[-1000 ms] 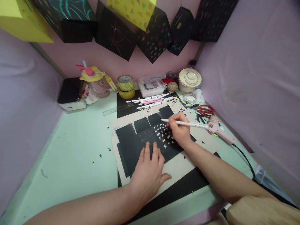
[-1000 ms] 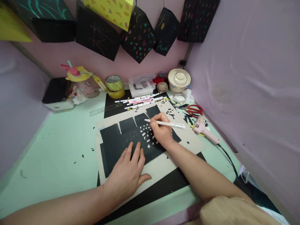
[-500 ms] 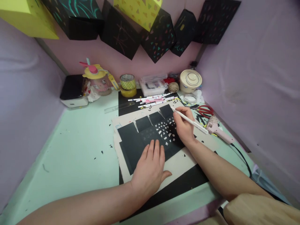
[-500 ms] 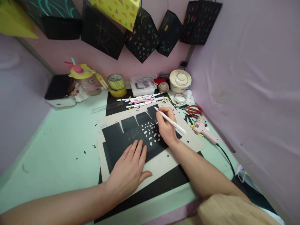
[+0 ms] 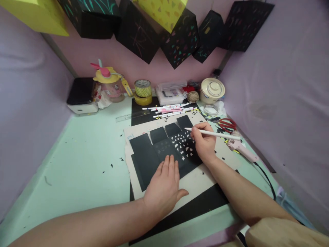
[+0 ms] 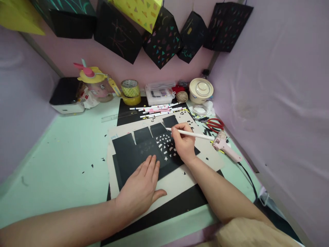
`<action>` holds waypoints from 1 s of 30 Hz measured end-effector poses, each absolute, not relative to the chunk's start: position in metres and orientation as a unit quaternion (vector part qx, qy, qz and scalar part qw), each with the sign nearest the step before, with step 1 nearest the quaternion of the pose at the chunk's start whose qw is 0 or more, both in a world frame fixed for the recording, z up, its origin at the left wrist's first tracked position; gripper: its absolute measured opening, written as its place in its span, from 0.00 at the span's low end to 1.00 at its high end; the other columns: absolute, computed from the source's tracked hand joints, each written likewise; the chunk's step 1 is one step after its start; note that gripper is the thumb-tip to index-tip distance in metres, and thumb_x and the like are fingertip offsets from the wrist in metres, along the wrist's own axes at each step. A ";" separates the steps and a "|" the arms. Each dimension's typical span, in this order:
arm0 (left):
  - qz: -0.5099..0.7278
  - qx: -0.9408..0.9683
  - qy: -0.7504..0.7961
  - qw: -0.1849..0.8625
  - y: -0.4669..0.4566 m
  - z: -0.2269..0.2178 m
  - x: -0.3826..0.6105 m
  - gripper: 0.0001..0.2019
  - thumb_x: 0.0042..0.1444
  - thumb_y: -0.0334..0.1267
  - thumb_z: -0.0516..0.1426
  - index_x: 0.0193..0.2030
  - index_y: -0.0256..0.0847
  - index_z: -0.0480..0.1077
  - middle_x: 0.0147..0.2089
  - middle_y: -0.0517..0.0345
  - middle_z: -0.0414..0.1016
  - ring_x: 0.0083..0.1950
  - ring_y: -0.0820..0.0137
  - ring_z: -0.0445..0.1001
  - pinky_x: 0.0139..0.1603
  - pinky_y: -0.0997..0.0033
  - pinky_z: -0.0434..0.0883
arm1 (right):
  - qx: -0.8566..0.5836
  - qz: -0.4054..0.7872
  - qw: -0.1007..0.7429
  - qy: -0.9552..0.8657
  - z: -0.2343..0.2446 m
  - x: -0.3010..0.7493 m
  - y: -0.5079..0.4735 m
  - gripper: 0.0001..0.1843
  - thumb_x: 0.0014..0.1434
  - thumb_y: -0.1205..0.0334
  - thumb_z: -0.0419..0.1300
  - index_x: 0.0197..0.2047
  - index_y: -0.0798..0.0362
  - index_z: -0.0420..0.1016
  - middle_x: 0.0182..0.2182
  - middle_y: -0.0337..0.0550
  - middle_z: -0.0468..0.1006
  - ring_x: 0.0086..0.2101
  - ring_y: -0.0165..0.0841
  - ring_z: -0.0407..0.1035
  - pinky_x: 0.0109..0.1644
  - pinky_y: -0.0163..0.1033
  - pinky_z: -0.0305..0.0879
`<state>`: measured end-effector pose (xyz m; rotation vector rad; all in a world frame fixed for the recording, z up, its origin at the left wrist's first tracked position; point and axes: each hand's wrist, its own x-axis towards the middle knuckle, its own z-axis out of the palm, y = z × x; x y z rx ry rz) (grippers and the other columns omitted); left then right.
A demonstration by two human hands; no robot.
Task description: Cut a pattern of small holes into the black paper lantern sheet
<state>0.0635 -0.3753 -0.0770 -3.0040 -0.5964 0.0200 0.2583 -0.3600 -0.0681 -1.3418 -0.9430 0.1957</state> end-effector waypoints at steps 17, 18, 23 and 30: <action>0.029 -0.979 -0.198 0.043 -0.374 -0.075 0.064 0.43 0.60 0.64 0.48 0.65 0.21 0.60 0.67 0.27 0.54 0.68 0.43 0.56 0.63 0.49 0.65 | -0.524 0.058 0.734 -0.428 -0.066 0.270 -0.366 0.03 0.58 0.63 0.56 0.34 0.49 0.71 0.24 0.35 0.69 0.24 0.28 0.65 0.26 0.35 0.61; 0.031 -0.979 -0.199 0.044 -0.374 -0.075 0.064 0.43 0.60 0.64 0.48 0.65 0.22 0.60 0.67 0.27 0.54 0.68 0.43 0.56 0.63 0.50 0.65 | -0.517 0.057 0.738 -0.430 -0.066 0.269 -0.366 0.03 0.58 0.64 0.56 0.34 0.49 0.72 0.24 0.36 0.69 0.24 0.28 0.65 0.26 0.35 0.61; 0.030 -0.978 -0.202 0.045 -0.373 -0.075 0.064 0.44 0.59 0.65 0.48 0.65 0.22 0.61 0.67 0.27 0.55 0.68 0.43 0.56 0.63 0.50 0.64 | -0.511 0.048 0.735 -0.444 -0.064 0.265 -0.369 0.03 0.58 0.63 0.57 0.34 0.49 0.72 0.25 0.36 0.69 0.24 0.29 0.65 0.26 0.36 0.60; 0.015 -0.978 -0.205 0.028 -0.374 -0.076 0.065 0.44 0.59 0.64 0.49 0.64 0.20 0.61 0.67 0.25 0.54 0.68 0.42 0.56 0.63 0.49 0.64 | -0.574 0.135 0.636 -0.498 -0.062 0.252 -0.375 0.05 0.58 0.65 0.55 0.30 0.50 0.70 0.22 0.35 0.70 0.22 0.29 0.64 0.26 0.36 0.60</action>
